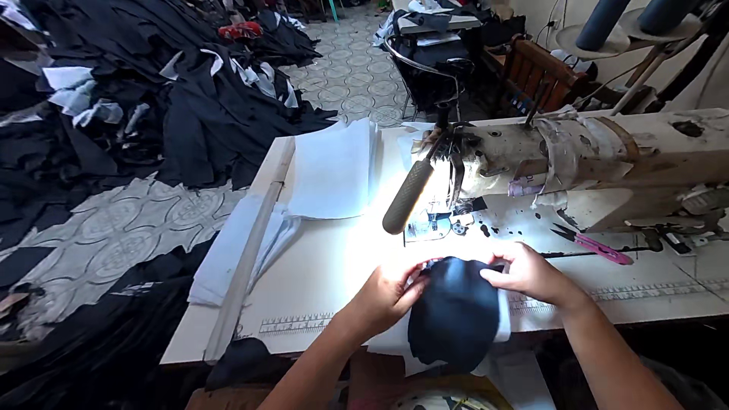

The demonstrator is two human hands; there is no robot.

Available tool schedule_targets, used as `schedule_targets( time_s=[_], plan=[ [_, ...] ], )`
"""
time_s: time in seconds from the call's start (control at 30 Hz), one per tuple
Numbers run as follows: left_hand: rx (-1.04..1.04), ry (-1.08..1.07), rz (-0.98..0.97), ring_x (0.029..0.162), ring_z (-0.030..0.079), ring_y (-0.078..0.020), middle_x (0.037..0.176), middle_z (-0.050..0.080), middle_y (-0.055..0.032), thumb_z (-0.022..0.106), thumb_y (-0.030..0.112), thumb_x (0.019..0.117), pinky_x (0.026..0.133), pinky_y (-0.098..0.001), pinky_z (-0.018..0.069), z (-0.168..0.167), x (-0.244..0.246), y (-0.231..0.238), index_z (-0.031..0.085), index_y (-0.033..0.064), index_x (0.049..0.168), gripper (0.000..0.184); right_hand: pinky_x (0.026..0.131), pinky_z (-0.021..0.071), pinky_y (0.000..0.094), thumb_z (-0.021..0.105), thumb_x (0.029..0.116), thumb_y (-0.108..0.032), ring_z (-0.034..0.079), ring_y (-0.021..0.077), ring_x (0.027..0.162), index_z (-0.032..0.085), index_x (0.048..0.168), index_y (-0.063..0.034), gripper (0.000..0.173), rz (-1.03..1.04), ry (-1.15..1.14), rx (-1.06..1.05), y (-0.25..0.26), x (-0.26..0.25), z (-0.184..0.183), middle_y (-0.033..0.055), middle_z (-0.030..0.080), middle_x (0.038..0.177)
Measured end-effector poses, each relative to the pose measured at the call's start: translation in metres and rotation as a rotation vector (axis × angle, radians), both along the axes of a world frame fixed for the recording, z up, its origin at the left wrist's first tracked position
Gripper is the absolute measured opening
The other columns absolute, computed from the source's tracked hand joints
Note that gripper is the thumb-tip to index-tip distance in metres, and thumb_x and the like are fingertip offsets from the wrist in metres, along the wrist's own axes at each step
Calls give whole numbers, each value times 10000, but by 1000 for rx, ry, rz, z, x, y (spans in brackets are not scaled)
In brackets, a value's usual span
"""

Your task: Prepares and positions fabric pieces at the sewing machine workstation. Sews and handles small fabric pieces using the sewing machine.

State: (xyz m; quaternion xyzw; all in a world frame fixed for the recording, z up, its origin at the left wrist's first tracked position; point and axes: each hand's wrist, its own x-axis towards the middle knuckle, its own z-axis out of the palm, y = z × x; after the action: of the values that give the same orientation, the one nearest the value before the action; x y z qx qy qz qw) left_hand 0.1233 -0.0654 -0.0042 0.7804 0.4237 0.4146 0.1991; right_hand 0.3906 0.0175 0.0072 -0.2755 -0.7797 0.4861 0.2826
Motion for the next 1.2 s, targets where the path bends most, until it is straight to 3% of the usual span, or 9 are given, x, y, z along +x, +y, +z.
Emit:
schedule_targets(
  time_s=[0.13,0.23,0.37,0.47,0.57,0.67,0.87,1.03,1.2],
  plan=[
    [-157,27,183,871,642,-145,1055,703,-144,595,364,999,798,-297,536,-7,-1,4,643,-26,1267,475,741,486,145,680,840,-116,604,15,823,665,779,36,165,-65,-70,235,-6,-9,-3,93,660,843],
    [-179,-4,245,939,697,-103,1010,746,-90,576,225,1005,874,-288,553,-6,3,2,747,19,1078,278,741,500,194,671,835,-114,632,77,813,682,782,32,156,-104,-87,337,-12,-13,-4,125,683,828],
    [-142,-20,277,952,716,-130,971,759,-86,625,104,933,896,-324,564,-6,2,3,760,14,992,173,847,522,173,724,827,-99,664,50,929,681,1072,79,305,-190,-60,230,-18,-13,-5,130,715,1003],
    [-137,-76,307,946,694,-91,965,756,-46,660,102,898,906,-325,531,-3,-1,4,756,28,989,152,727,485,104,761,797,-110,593,-36,805,587,1219,65,489,-210,-42,121,-20,-10,-13,21,649,924],
    [-114,-105,319,939,682,-87,958,755,-38,693,133,887,904,-349,508,-1,-3,5,752,25,992,162,720,466,102,821,768,-138,571,-44,813,554,1285,97,627,-251,-9,86,-22,-8,-19,53,661,1003],
    [-162,-186,289,905,657,7,947,737,-9,706,132,885,865,-205,522,1,-4,7,738,15,984,156,852,509,146,873,736,-227,630,2,976,503,1354,140,809,-268,28,38,-23,-9,-25,124,676,1161],
    [-261,-240,293,860,621,68,915,714,27,712,132,895,810,-131,510,1,-4,9,728,15,959,135,613,389,86,804,791,-127,462,-94,637,654,1019,28,314,-484,28,28,-25,-20,-22,-92,556,732],
    [-234,-187,267,845,619,64,888,715,4,656,132,930,808,-128,498,-3,-5,12,735,3,938,151,618,450,80,775,842,-100,530,-109,622,691,864,-28,113,-525,63,-32,-24,-17,-19,-98,620,711],
    [-264,-249,242,867,649,49,926,726,-23,681,74,901,827,-131,527,-6,-2,14,719,-30,976,134,627,447,78,762,855,-110,528,-116,640,649,773,-60,148,-550,139,20,-23,-16,-27,-119,596,700]
  ],
)
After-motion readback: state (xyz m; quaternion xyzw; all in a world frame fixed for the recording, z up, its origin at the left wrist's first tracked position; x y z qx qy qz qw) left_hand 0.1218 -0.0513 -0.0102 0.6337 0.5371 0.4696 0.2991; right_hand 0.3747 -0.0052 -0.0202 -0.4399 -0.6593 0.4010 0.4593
